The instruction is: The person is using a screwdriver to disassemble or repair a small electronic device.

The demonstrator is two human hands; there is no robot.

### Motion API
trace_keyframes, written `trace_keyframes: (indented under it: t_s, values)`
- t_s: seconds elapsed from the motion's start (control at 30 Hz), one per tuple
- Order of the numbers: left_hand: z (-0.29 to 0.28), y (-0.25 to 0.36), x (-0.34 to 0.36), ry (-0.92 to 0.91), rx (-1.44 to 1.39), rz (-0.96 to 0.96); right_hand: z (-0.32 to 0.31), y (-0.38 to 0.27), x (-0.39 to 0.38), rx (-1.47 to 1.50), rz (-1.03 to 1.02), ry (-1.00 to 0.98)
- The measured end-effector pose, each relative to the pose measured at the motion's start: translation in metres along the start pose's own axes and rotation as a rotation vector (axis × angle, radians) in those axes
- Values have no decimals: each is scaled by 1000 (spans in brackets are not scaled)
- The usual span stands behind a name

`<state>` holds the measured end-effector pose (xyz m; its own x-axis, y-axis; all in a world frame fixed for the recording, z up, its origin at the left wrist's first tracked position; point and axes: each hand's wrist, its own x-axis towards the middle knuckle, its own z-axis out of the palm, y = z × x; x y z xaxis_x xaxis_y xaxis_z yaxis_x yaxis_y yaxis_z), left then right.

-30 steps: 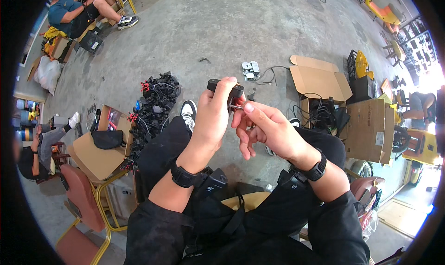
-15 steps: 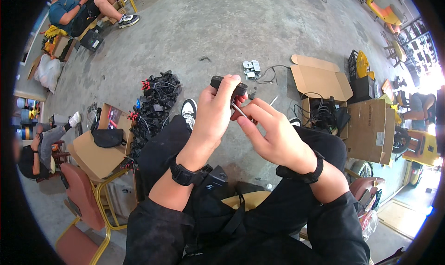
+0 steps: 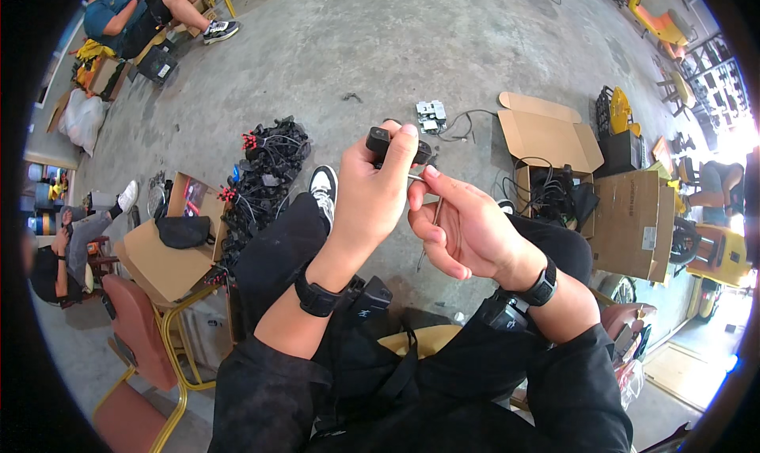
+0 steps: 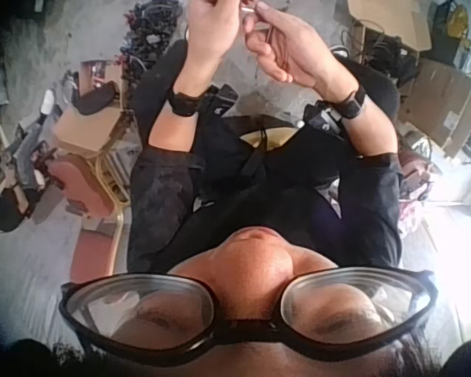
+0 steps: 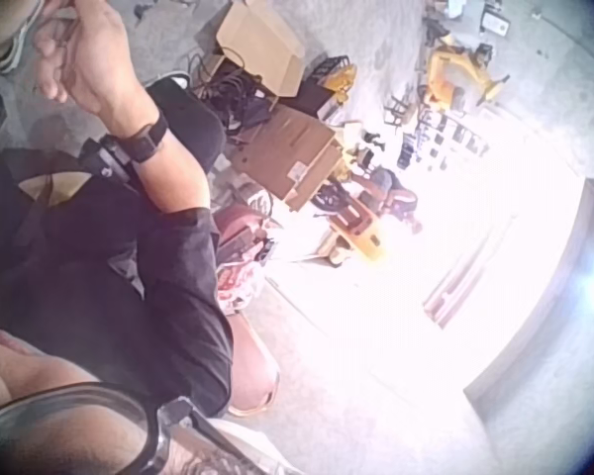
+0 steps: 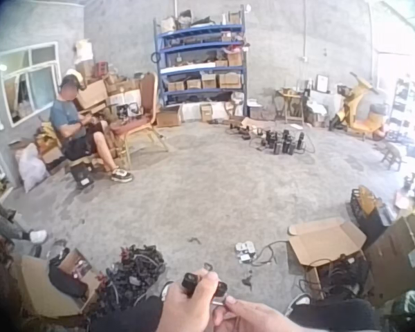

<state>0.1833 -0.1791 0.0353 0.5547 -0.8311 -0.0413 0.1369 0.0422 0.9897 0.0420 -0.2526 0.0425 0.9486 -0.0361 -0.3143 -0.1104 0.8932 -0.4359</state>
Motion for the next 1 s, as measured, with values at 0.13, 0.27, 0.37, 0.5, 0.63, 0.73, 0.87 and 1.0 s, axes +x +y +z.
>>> trace_keyframes:
  t_s: [0.13,0.27,0.37,0.5,0.63,0.73,0.87,1.0]
  values:
    - [5,2,-4,-9,-121,19,3,-1,-1,27,22,72]
    - [4,5,-3,4,65,127,7,4,0,-312,-136,166]
    - [1,6,-5,-18,103,102,6,9,2,-525,-269,241]
    - [0,7,-7,-2,119,73,6,15,2,-837,-457,271]
    - [1,6,-5,28,185,163,7,18,1,-1004,-542,311]
    - [2,4,-4,78,283,243,8,15,-3,-1009,-506,256]
    - [2,2,-6,88,356,280,10,15,-3,-993,-475,269]
    - [1,1,-7,63,480,353,11,17,-1,-980,-436,281]
